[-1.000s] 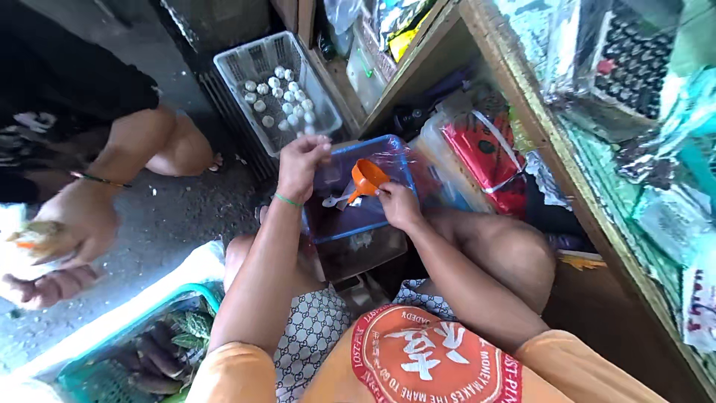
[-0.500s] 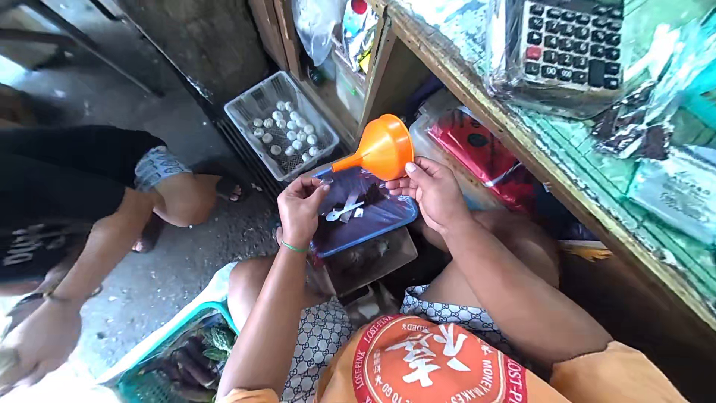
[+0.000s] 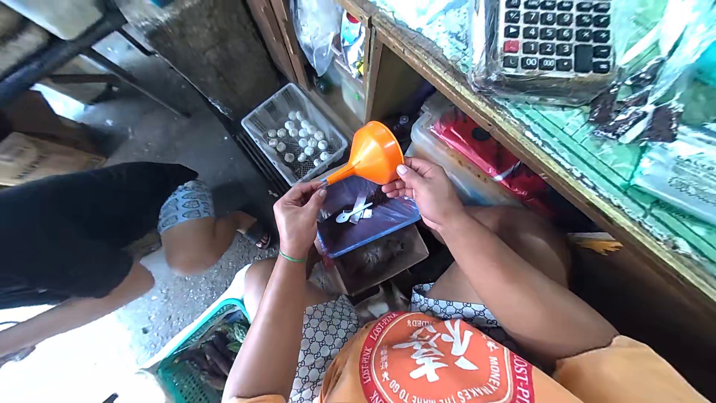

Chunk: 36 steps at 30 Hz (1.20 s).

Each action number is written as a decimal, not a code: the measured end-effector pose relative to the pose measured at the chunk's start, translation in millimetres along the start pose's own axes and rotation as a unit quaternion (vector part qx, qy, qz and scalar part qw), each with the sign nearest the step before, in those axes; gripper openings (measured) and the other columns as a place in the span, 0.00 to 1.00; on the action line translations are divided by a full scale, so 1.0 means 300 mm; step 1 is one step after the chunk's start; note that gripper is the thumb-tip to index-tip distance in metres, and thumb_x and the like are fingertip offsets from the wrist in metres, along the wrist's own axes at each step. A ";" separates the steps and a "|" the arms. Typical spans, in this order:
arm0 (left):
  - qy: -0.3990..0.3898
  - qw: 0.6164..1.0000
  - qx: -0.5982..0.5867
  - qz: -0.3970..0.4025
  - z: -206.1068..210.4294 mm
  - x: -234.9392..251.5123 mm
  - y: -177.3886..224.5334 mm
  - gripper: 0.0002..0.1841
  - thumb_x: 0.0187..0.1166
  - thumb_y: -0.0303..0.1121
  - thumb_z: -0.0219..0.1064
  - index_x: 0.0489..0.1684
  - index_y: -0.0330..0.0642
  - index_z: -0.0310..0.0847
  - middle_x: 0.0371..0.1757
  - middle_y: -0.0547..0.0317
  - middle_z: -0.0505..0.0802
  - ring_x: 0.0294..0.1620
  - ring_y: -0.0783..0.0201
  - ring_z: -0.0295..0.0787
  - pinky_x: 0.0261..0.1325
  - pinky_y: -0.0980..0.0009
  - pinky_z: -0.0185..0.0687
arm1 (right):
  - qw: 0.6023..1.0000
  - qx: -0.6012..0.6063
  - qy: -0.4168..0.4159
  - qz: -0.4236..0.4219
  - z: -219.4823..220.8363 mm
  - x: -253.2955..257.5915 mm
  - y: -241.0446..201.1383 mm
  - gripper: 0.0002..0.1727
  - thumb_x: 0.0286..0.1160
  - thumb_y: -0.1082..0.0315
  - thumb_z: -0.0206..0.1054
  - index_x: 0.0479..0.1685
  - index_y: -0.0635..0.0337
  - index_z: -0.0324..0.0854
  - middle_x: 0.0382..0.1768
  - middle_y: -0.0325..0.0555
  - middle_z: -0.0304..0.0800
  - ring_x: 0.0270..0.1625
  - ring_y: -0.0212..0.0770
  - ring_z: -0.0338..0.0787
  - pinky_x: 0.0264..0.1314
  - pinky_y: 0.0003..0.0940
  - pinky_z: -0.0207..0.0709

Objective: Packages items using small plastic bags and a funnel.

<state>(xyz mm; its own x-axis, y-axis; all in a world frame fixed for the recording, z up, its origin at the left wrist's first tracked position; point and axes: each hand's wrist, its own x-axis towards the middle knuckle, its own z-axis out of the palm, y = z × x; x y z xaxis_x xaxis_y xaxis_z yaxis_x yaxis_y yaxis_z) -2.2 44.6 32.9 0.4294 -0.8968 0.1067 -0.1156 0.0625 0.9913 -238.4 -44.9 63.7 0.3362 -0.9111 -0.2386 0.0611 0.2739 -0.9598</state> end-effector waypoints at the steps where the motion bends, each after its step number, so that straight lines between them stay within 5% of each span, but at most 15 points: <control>1: -0.004 1.000 0.005 0.003 -0.003 -0.004 0.010 0.08 0.74 0.24 0.76 0.48 0.38 0.92 0.44 0.57 0.96 0.39 0.66 0.93 0.46 0.68 0.92 | 1.000 0.004 -0.001 -0.001 0.000 -0.002 -0.004 0.14 0.93 0.67 0.51 0.52 0.64 0.81 0.40 0.51 0.94 0.37 0.41 0.96 0.46 0.37 0.93; 8: 0.034 0.999 0.016 -0.002 0.011 -0.018 0.061 0.02 0.78 0.26 0.71 0.40 0.38 0.90 0.35 0.59 0.95 0.33 0.67 0.92 0.43 0.70 0.91 | 1.000 0.023 -0.004 -0.021 -0.011 -0.017 -0.025 0.14 0.93 0.66 0.51 0.50 0.63 0.81 0.40 0.50 0.94 0.38 0.41 0.96 0.47 0.37 0.92; 15: 0.028 0.994 -0.102 -0.010 0.027 -0.026 0.112 0.10 0.71 0.20 0.75 0.47 0.39 0.88 0.41 0.57 0.93 0.38 0.66 0.90 0.47 0.68 0.90 | 0.995 0.088 -0.010 -0.034 -0.044 -0.030 -0.074 0.14 0.94 0.67 0.48 0.49 0.62 0.79 0.39 0.49 0.93 0.38 0.41 0.96 0.47 0.39 0.93; 36: 0.011 0.996 -0.004 0.086 0.082 -0.045 0.205 0.13 0.68 0.18 0.77 0.49 0.37 0.89 0.43 0.58 0.93 0.39 0.68 0.90 0.46 0.72 0.90 | 0.997 0.061 -0.029 -0.042 -0.072 -0.041 -0.095 0.13 0.93 0.66 0.52 0.47 0.62 0.80 0.35 0.47 0.93 0.35 0.38 0.94 0.43 0.33 0.91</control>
<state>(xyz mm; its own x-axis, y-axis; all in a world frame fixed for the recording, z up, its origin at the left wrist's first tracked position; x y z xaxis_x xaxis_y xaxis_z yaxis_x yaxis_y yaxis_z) -37.0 49.7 90.5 0.4232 -0.8625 0.2774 -0.1818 0.2191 0.9586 -264.7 -48.1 90.9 0.3793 -0.9136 -0.1466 0.2028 0.2367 -0.9502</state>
